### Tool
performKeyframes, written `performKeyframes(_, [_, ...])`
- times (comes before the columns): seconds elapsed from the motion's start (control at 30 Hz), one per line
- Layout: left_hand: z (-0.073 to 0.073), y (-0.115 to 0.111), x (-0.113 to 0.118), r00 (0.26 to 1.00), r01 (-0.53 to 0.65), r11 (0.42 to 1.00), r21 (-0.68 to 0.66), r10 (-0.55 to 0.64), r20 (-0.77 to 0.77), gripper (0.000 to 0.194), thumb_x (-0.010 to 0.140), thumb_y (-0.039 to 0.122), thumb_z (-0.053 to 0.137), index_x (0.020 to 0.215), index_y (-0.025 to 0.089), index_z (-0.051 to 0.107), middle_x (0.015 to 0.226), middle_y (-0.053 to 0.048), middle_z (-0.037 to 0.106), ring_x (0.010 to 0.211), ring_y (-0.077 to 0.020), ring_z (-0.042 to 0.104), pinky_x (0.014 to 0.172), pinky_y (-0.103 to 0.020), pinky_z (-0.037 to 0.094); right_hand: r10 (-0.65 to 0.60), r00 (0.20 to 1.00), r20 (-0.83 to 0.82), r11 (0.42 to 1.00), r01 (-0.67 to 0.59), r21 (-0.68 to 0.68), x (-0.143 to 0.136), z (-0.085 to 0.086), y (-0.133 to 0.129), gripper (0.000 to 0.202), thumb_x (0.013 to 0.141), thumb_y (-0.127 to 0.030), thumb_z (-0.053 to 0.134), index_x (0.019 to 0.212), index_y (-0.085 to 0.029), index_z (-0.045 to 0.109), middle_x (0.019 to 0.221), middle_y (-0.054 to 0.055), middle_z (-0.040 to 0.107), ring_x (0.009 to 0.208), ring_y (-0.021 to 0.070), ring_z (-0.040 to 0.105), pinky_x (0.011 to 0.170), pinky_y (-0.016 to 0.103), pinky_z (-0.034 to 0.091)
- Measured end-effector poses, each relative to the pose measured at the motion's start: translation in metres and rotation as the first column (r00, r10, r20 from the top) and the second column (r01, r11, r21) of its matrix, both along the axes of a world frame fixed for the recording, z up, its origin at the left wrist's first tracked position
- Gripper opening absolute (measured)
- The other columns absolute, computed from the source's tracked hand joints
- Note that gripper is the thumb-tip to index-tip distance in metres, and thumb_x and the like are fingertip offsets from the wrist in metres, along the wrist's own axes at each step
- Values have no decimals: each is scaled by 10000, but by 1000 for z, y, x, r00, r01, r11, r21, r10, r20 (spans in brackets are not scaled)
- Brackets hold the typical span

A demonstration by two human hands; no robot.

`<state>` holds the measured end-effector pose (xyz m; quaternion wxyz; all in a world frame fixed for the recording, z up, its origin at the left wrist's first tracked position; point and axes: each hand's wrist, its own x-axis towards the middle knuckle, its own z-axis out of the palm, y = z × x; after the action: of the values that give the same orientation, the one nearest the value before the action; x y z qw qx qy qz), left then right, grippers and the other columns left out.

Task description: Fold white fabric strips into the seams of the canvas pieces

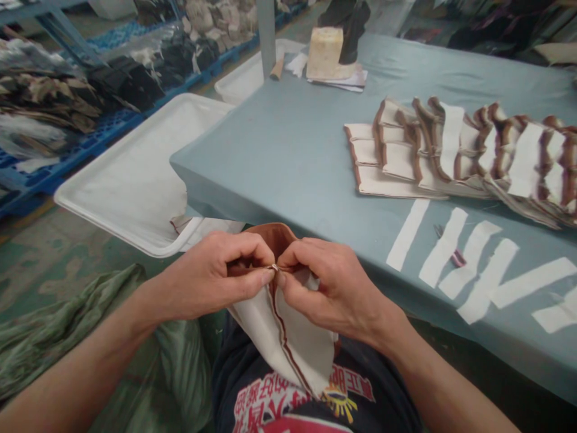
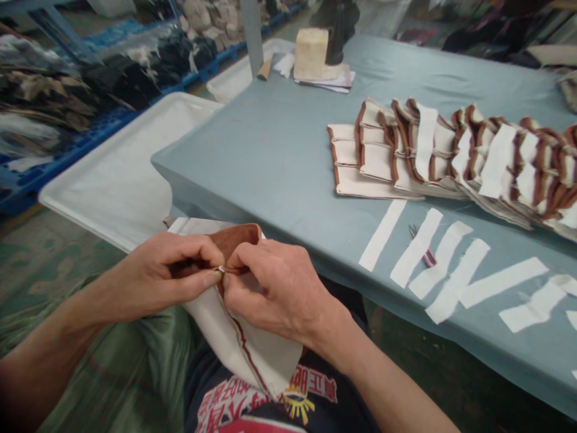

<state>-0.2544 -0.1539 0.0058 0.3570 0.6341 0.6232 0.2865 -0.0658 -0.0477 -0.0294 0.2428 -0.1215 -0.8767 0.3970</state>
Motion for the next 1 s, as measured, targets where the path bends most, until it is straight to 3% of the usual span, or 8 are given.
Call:
performKeyframes(0.1, [2, -1, 2, 994, -18, 1000, 12, 19, -110, 119, 853, 174, 575, 751, 172, 636, 619, 79, 558, 541, -71, 488, 505, -176, 361, -1, 1000, -11, 993, 2, 122, 1, -1, 1, 168, 891, -154, 550, 769, -160, 665, 665, 2, 647, 618, 132, 545, 610, 274, 365])
performKeyframes(0.23, [4, -4, 7, 987, -15, 1000, 17, 17, -158, 125, 841, 182, 547, 724, 184, 591, 640, 77, 564, 562, -74, 498, 519, -186, 366, 20, 1000, -10, 990, -19, 137, 0, -4, -1, 197, 885, -146, 529, 748, -161, 670, 656, 2, 647, 616, 136, 551, 614, 282, 367])
performKeyframes(0.4, [2, -2, 15, 941, -3, 980, 199, 70, -332, 181, 804, 143, 506, 636, 197, 467, 565, 85, 452, 516, -74, 411, 512, -229, 291, -75, 996, -41, 995, 77, 61, -7, -7, -6, 180, 850, -183, 529, 712, -181, 645, 630, -9, 617, 591, 131, 547, 596, 270, 363])
performKeyframes(0.6, [-7, -7, 14, 932, -17, 964, 265, 111, -344, 106, 871, 120, 545, 811, 185, 604, 627, 83, 529, 513, -79, 461, 516, -226, 337, -61, 998, 26, 994, 63, -92, -9, -8, -4, 80, 774, -203, 558, 696, -190, 569, 618, -43, 551, 558, 100, 449, 582, 257, 315])
performKeyframes(0.7, [-11, -9, 10, 920, 80, 943, 322, 54, -388, 114, 926, 106, 542, 879, 188, 607, 708, 53, 610, 582, -99, 548, 550, -235, 390, -50, 997, 60, 981, 60, -185, -9, -7, -1, 70, 735, -198, 546, 666, -194, 532, 586, -62, 487, 541, 90, 396, 575, 254, 294])
performKeyframes(0.83, [-19, -11, 0, 865, 279, 875, 396, -49, -499, 152, 1040, 120, 490, 975, 200, 602, 814, 13, 665, 684, -130, 637, 603, -250, 454, 2, 996, 92, 923, 34, -383, -10, -10, 3, 43, 709, -202, 538, 674, -194, 562, 585, -63, 513, 539, 89, 417, 562, 237, 317])
performKeyframes(1.0, [-33, -20, -11, 832, 354, 841, 409, -83, -549, 244, 1046, 94, 494, 1234, 204, 606, 842, 14, 688, 709, -132, 675, 614, -240, 486, 80, 996, 50, 760, -29, -649, -11, -20, 3, 33, 700, -221, 568, 693, -194, 585, 592, -69, 493, 556, 89, 389, 522, 217, 313])
